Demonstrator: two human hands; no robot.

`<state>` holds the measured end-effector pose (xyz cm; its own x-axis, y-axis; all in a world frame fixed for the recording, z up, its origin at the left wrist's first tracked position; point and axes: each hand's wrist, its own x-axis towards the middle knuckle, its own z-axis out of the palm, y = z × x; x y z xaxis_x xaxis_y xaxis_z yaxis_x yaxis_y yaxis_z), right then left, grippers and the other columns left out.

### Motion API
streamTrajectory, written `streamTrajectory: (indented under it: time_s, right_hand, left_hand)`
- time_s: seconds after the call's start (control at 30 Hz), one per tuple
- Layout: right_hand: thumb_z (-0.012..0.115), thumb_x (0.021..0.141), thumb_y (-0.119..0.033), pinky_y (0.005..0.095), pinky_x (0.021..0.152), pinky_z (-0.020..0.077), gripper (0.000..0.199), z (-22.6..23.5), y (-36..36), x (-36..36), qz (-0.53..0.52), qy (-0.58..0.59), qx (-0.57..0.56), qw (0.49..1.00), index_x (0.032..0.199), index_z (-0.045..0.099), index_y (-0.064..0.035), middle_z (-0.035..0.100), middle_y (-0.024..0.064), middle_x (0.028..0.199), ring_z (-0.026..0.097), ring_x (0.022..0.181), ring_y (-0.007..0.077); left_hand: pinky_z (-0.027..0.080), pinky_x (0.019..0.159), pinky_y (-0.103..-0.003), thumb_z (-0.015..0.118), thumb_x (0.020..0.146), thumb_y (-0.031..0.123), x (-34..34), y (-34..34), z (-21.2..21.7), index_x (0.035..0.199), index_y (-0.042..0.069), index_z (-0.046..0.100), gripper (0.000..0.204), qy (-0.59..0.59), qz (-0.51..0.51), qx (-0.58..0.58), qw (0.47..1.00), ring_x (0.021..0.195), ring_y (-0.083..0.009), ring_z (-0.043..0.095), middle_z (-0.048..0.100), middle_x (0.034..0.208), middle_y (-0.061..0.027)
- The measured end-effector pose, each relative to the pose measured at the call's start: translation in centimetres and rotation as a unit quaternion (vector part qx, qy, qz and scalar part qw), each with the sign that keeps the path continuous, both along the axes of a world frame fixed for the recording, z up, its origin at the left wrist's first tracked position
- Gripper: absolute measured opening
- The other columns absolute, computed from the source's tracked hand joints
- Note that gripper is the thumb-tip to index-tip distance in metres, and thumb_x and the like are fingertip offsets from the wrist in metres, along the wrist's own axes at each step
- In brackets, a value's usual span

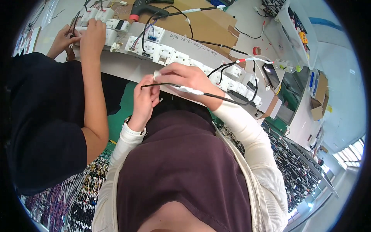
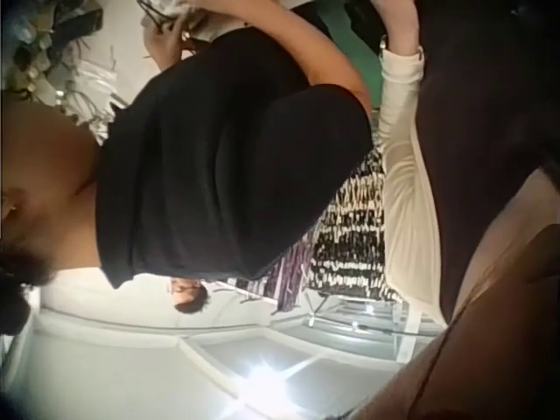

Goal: The person assembles and connects wiring harnesses, cables, and connectors by hand at a manufacturing workstation, then places the assembled components onto a test rack.

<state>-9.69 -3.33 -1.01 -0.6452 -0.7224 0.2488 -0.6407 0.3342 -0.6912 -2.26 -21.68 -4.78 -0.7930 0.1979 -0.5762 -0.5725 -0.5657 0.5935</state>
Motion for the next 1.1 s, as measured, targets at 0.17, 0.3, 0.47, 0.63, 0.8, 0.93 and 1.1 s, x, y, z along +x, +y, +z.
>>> streamTrajectory:
  time_s: [0.17, 0.3, 0.47, 0.63, 0.8, 0.93, 1.1]
  right_hand:
    - [0.076, 0.082, -0.011, 0.0322, 0.065, 0.0541, 0.017, -2.8, -2.8, 0.4, -0.251, 0.031, 0.069, 0.965, 0.099, 0.074, -0.0086, 0.069, 0.0051, 0.085, 0.070, 0.075, 0.0246]
    - [0.073, 0.086, -0.027, 0.0377, 0.065, 0.0529, 0.021, -1.5, -4.5, 0.6, -0.291, -0.011, 0.128, 0.948, 0.088, 0.074, -0.0062, 0.069, 0.0102, 0.080, 0.068, 0.069, 0.0304]
    - [0.073, 0.082, -0.034, 0.0410, 0.066, 0.0527, 0.032, -0.7, -4.6, -2.2, -0.262, -0.039, 0.235, 0.935, 0.078, 0.073, -0.0031, 0.066, 0.0177, 0.066, 0.067, 0.069, 0.0355]
    - [0.082, 0.074, -0.034, 0.0430, 0.073, 0.0523, 0.038, -1.2, -4.6, -3.5, -0.263, -0.044, 0.226, 0.937, 0.074, 0.069, 0.0014, 0.068, 0.0181, 0.079, 0.066, 0.079, 0.0355]
    - [0.085, 0.069, -0.032, 0.0420, 0.081, 0.0505, 0.045, -2.5, -3.5, -2.4, -0.299, -0.019, 0.174, 0.938, 0.091, 0.068, 0.0033, 0.067, 0.0196, 0.091, 0.064, 0.092, 0.0372]
    - [0.087, 0.065, -0.034, 0.0436, 0.083, 0.0495, 0.055, -3.5, -2.2, -2.3, -0.327, 0.041, 0.124, 0.936, 0.100, 0.064, 0.0027, 0.067, 0.0205, 0.092, 0.063, 0.094, 0.0386]
    - [0.085, 0.070, -0.027, 0.0469, 0.096, 0.0467, 0.057, -3.3, 3.2, 2.4, -0.231, 0.062, -0.019, 0.971, 0.115, 0.057, -0.0061, 0.061, 0.0147, 0.117, 0.058, 0.110, 0.0376]
  left_hand:
    - [0.034, 0.050, -0.020, 0.056, 0.101, 0.013, -0.7, 0.7, -1.7, 0.120, 0.004, 0.054, 0.021, 0.171, 0.127, -0.249, 0.945, 0.060, -0.0027, 0.041, 0.049, 0.078, 0.0030]
    - [0.044, 0.058, -0.026, 0.063, 0.093, 0.002, -2.3, 0.4, -2.4, 0.124, 0.002, 0.057, 0.031, 0.288, 0.057, -0.414, 0.862, 0.068, -0.0112, 0.053, 0.056, 0.085, -0.0042]
    - [0.045, 0.058, -0.030, 0.063, 0.090, 0.002, -3.1, 0.8, -3.0, 0.115, 0.001, 0.062, 0.025, 0.307, 0.035, -0.458, 0.834, 0.066, -0.0171, 0.054, 0.056, 0.083, -0.0079]
    - [0.045, 0.062, -0.027, 0.063, 0.093, 0.005, -3.1, 1.2, -3.0, 0.114, -0.002, 0.055, 0.024, 0.267, 0.060, -0.430, 0.861, 0.068, -0.0108, 0.052, 0.058, 0.084, -0.0049]
    - [0.046, 0.069, -0.023, 0.065, 0.096, 0.011, -3.0, 2.1, -3.7, 0.116, -0.003, 0.050, 0.028, 0.207, 0.136, -0.344, 0.906, 0.077, -0.0063, 0.052, 0.059, 0.092, -0.0031]
    - [0.042, 0.068, -0.020, 0.062, 0.099, 0.011, -4.5, 3.0, -4.1, 0.103, 0.000, 0.055, 0.014, 0.190, 0.140, -0.330, 0.914, 0.076, -0.0054, 0.051, 0.058, 0.088, -0.0003]
    - [0.024, 0.041, -0.019, 0.072, 0.093, 0.034, -5.8, 2.2, -6.0, 0.087, 0.010, 0.059, 0.028, 0.026, 0.034, -0.293, 0.955, 0.050, -0.0015, 0.035, 0.041, 0.063, 0.0084]
